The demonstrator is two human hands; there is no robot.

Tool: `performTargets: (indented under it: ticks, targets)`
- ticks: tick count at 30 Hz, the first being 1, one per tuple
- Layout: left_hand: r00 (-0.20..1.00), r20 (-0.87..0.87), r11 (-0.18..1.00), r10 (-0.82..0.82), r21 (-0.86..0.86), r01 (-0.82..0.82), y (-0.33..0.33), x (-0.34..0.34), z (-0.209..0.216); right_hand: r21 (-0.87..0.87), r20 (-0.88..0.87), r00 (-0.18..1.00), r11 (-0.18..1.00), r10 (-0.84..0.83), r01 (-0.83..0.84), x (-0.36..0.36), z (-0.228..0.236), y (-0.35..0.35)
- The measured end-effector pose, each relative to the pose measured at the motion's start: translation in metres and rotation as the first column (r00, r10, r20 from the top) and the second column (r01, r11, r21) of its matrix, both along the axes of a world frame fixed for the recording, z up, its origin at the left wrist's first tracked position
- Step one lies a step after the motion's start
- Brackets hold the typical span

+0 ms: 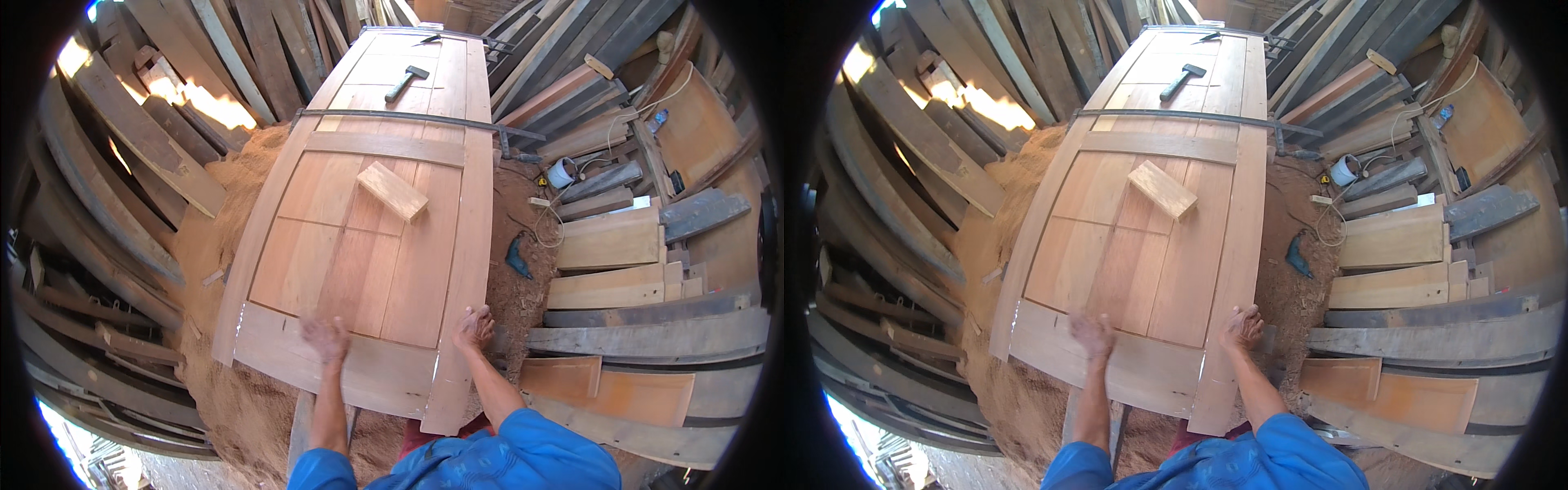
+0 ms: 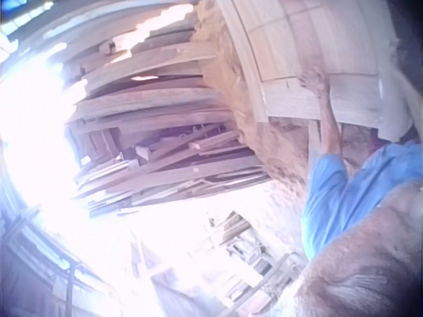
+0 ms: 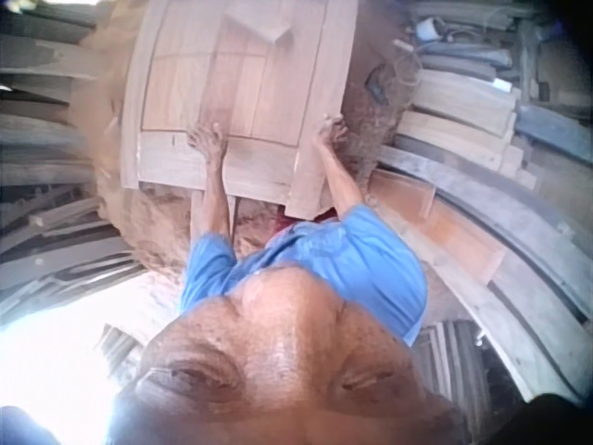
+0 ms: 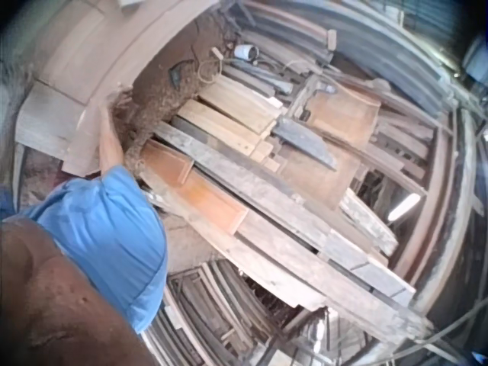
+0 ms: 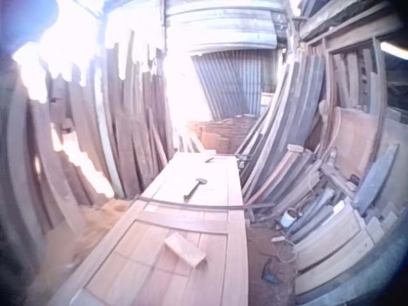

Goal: The person assembles a wooden door by fitting planks into a frame, using a hammer and chisel to adjust joints and a metal bar to align the structure. They repeatedly check fit and alignment, tapping pieces into place and smoothing surfaces.

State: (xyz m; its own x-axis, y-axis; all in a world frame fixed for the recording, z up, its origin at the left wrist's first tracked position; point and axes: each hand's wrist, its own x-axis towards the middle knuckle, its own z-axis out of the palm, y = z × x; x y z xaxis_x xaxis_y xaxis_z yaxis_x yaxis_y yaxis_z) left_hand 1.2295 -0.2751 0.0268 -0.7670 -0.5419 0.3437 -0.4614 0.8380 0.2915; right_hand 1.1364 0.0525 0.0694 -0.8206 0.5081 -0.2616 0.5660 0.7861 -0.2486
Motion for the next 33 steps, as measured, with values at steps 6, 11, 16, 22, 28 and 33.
performTargets:
  ticks: [6, 11, 16, 22, 28, 33]
  targets:
    - [0.88, 0.008, 0.798, -0.475, 0.425, 0.427, 0.246, -0.034, 0.041, -0.085, -0.054, 0.998, 0.996, 0.026, -0.03, 0.003, -0.028, 0.034]
    - [0.952, 0.11, 0.824, -0.285, 0.536, 0.185, 0.324, -0.035, 0.038, -0.456, -0.314, 0.908, 0.795, 0.278, -0.4, -0.002, -0.049, 0.086]
    - [0.982, 0.182, 0.964, -0.043, 0.266, -0.008, 0.353, -0.041, 0.031, -0.501, -0.379, 0.807, 0.634, 0.452, -0.59, -0.019, -0.027, 0.181]
    - [0.979, 0.198, 0.98, 0.054, 0.179, -0.091, 0.366, -0.051, 0.026, -0.378, -0.26, 0.837, 0.746, 0.482, -0.548, -0.072, -0.036, 0.314]
    - [0.974, 0.224, 0.98, 0.045, 0.18, -0.087, 0.368, -0.056, 0.024, -0.437, -0.371, 0.816, 0.692, 0.442, -0.574, -0.103, -0.035, 0.318]
    - [0.963, 0.269, 0.97, 0.022, 0.228, -0.086, 0.369, -0.058, 0.035, -0.567, -0.329, 0.738, 0.502, 0.589, -0.653, -0.134, -0.019, 0.293]
